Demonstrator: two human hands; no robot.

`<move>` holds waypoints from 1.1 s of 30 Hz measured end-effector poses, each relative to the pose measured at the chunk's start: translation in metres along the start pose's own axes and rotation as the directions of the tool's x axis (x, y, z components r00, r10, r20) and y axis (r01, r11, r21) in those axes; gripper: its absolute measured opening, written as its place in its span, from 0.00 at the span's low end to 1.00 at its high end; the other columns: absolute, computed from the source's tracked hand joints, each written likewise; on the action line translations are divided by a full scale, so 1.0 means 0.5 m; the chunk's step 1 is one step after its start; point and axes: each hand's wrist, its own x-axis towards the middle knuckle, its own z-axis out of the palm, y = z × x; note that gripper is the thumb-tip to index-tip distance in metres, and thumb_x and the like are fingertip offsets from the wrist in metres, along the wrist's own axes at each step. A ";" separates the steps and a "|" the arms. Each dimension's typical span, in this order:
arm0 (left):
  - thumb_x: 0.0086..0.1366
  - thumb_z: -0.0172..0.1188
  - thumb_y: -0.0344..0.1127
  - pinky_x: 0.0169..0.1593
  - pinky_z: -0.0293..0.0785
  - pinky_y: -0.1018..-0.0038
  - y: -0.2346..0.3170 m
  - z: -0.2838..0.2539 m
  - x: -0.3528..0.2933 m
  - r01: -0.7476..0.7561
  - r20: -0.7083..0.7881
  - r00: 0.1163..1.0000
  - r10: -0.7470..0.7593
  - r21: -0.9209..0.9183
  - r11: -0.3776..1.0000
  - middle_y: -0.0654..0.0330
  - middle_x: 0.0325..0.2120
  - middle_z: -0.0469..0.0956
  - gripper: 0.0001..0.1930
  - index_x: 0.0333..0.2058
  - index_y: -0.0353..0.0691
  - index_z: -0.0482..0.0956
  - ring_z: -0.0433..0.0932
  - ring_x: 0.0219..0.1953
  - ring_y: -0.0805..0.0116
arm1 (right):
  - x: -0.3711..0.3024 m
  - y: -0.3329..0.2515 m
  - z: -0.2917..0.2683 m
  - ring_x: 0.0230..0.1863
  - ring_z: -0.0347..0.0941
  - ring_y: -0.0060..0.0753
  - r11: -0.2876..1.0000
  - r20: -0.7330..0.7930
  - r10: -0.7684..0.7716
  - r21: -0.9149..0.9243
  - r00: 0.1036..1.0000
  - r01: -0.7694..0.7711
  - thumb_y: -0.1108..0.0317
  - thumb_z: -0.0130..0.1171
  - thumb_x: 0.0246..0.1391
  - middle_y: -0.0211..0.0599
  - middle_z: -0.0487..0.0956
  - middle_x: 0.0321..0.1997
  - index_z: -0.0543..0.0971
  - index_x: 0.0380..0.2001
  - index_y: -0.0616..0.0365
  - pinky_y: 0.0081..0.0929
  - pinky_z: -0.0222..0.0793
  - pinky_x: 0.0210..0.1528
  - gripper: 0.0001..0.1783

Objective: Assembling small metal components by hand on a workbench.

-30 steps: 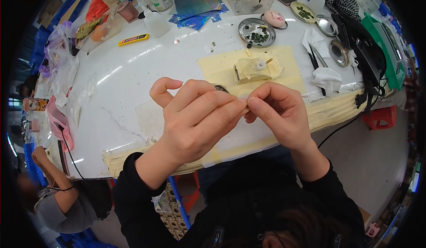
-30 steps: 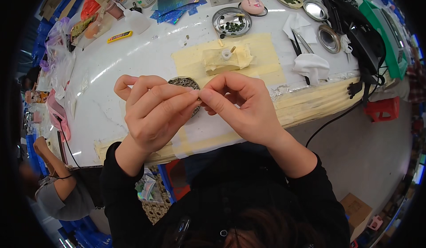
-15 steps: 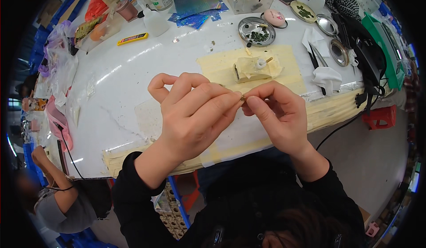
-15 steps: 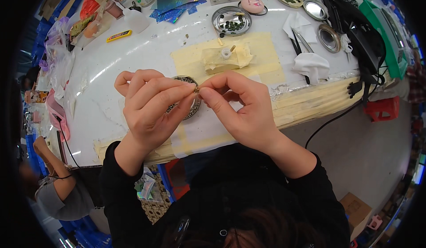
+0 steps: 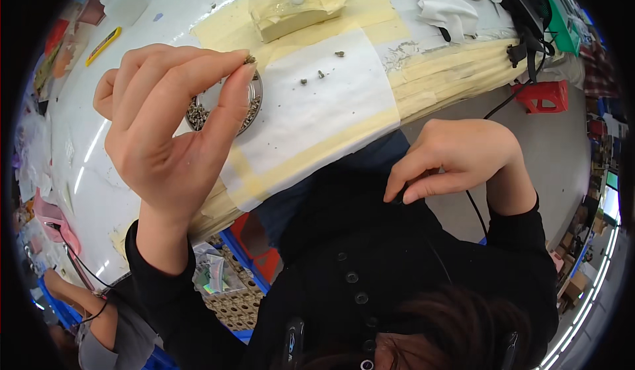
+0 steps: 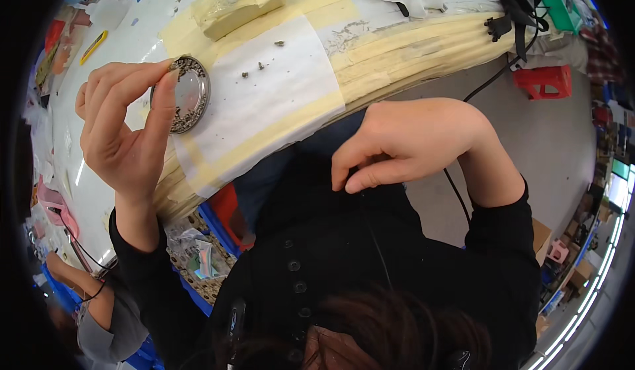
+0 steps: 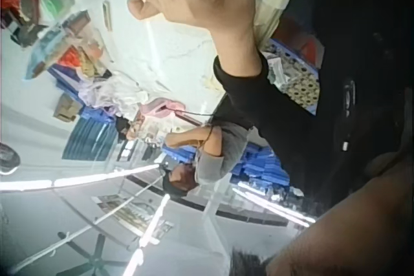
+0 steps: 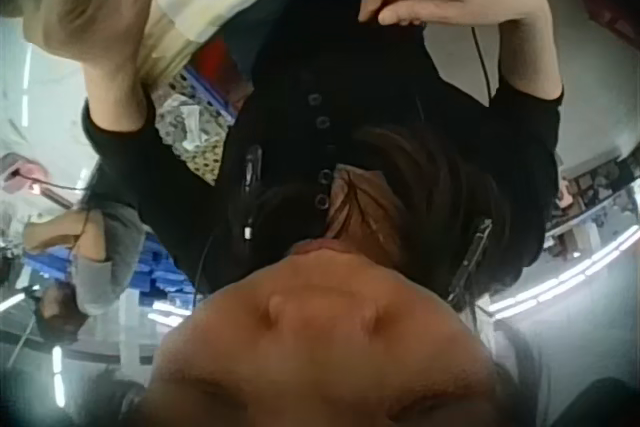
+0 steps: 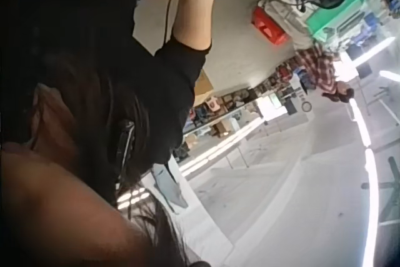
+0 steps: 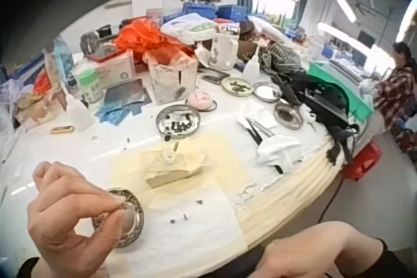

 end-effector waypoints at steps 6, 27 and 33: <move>0.50 0.70 0.23 0.42 0.60 0.74 -0.002 -0.002 0.003 0.008 -0.017 1.000 -0.008 -0.005 1.000 0.64 0.27 0.82 0.08 0.31 0.39 0.84 0.76 0.32 0.69 | 0.003 0.025 0.053 0.28 0.81 0.35 0.985 0.121 0.146 0.077 0.982 -0.156 0.64 0.59 0.62 0.38 0.83 0.28 0.78 0.45 0.58 0.26 0.73 0.28 0.11; 0.49 0.71 0.28 0.43 0.53 0.70 -0.040 0.008 0.001 0.128 -0.190 0.970 -0.150 -0.122 0.984 0.70 0.25 0.80 0.07 0.27 0.46 0.84 0.73 0.29 0.74 | 0.023 -0.153 0.003 0.41 0.82 0.45 0.619 -0.381 -0.585 0.361 0.716 0.697 0.81 0.64 0.54 0.65 0.81 0.41 0.81 0.36 0.73 0.27 0.80 0.39 0.06; 0.52 0.70 0.26 0.45 0.57 0.73 -0.057 0.002 0.004 0.206 -0.177 0.956 -0.233 -0.160 0.965 0.67 0.27 0.82 0.05 0.29 0.42 0.85 0.76 0.32 0.74 | -0.003 -0.226 -0.014 0.30 0.79 0.43 0.427 -0.487 -0.743 0.184 0.460 0.885 0.79 0.61 0.53 0.46 0.78 0.26 0.82 0.21 0.61 0.35 0.79 0.31 0.07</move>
